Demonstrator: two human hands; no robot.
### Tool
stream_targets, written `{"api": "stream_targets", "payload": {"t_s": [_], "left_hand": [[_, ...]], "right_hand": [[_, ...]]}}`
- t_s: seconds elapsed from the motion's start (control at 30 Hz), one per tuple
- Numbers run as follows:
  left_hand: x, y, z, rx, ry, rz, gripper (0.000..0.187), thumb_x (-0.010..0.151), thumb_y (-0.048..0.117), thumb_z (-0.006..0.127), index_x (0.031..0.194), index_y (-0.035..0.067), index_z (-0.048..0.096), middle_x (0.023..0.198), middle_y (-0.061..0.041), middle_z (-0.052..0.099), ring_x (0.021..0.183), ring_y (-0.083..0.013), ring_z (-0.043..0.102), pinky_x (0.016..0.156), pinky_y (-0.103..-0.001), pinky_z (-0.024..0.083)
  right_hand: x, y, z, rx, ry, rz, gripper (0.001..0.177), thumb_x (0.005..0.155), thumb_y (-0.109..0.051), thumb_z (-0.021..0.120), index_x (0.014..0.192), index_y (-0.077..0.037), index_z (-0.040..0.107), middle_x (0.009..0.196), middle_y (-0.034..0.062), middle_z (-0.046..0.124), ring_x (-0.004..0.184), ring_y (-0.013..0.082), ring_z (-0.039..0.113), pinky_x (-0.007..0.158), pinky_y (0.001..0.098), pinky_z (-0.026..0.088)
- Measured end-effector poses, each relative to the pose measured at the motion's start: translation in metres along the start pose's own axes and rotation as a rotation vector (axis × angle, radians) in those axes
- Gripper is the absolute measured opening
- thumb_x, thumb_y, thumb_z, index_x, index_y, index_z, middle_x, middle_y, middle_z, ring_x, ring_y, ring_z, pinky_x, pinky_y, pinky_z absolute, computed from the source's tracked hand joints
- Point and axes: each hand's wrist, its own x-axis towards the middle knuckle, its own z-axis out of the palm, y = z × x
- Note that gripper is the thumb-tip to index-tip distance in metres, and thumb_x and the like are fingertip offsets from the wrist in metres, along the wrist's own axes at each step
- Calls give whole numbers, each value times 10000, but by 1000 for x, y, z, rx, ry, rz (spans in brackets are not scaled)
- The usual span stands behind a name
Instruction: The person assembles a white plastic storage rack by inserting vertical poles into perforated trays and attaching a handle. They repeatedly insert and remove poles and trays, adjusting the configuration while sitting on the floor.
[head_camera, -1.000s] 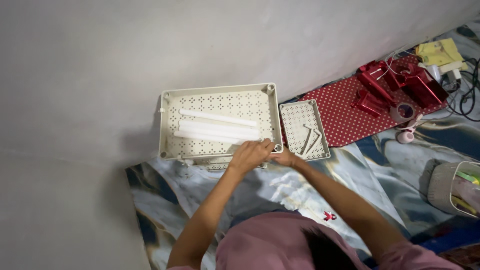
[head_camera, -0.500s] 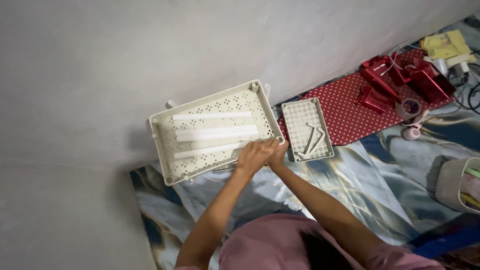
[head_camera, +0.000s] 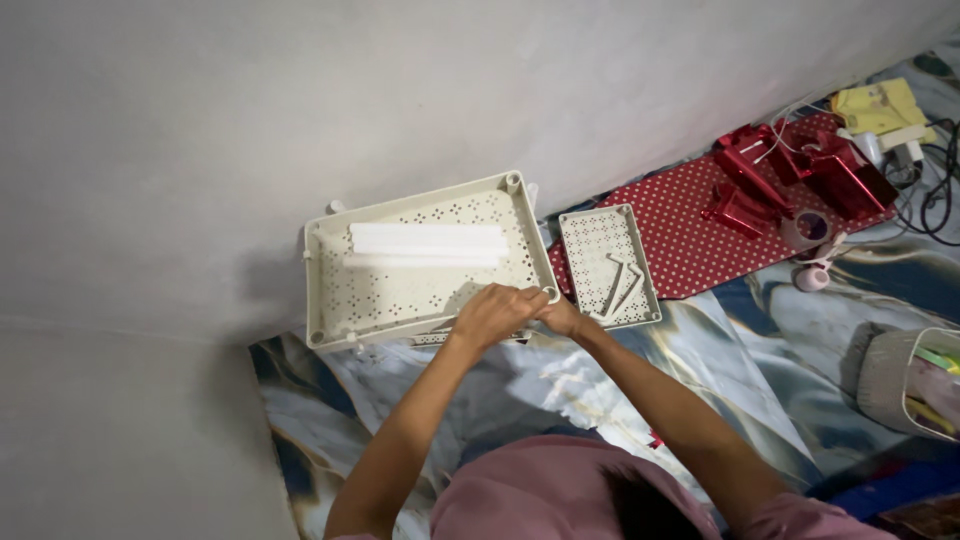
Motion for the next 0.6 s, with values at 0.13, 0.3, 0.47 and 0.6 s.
{"api": "stream_targets", "payload": {"t_s": [0.13,0.3,0.47,0.6], "left_hand": [[-4,5,21,190,64,10,199,868,41,663,1062,84,645,1036,-57,755,729,-170,739,584,-299,581],[-10,16,38,265,65,-22,83,890,109,660,968,113,632,883,-18,706,705,-133,721,582,-284,579],[-10,17,26,349,45,-25,65,893,151,657,948,128,633,825,17,672,681,-117,711,560,-283,569],[-11,16,10,292,104,-16,154,974,258,616,977,106,637,852,-2,689,699,-138,723,563,-290,569]], "right_hand": [[-2,13,19,-376,251,-37,74,886,-109,703,931,-60,671,895,42,694,816,151,649,686,338,547],[0,21,63,231,781,-181,90,927,-91,661,940,-97,572,864,-1,634,758,129,626,606,309,526],[8,14,73,362,871,-184,130,965,-109,609,1063,-109,523,956,15,630,842,115,642,653,289,559],[-13,-13,27,-18,303,23,118,959,-134,683,971,-17,673,918,121,711,841,194,664,706,364,556]]}}
